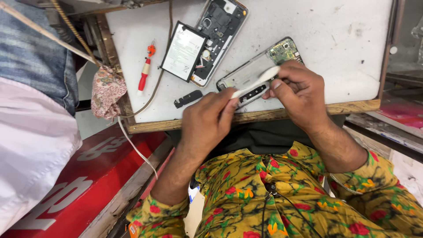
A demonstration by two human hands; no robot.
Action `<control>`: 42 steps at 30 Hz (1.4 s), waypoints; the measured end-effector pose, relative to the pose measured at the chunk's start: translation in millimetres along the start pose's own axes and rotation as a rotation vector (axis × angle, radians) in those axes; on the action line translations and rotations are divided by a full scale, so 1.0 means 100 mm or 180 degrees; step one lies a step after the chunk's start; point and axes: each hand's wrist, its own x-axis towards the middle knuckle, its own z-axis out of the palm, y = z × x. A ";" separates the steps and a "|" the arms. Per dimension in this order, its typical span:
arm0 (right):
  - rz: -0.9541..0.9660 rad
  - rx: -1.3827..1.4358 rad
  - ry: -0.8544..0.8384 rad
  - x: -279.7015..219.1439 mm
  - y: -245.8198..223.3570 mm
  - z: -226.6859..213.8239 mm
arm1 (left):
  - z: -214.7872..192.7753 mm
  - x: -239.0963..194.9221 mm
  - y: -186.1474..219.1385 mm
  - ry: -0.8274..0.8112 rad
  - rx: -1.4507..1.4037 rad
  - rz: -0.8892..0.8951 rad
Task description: The person disassembles a smartphone, removes the motherboard, cleans a small component with a toothbrush, and reassembles the phone by placing the motherboard and battery back into the chassis. They use a screwdriver to secure screws and handle the phone casing and internal components throughout.
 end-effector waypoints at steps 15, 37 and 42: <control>-0.0053 0.0285 0.0177 -0.01 0.01 0.03 | 0.10 0.06 0.03 -0.0056 0.0009 0.0002; -0.0076 0.0723 0.0212 0.00 -0.01 0.00 | 0.27 -0.02 0.05 0.0084 -0.0225 -0.0070; -0.0084 0.0638 0.0310 -0.03 0.01 0.00 | 0.19 -0.01 0.08 0.0032 -0.0153 -0.0054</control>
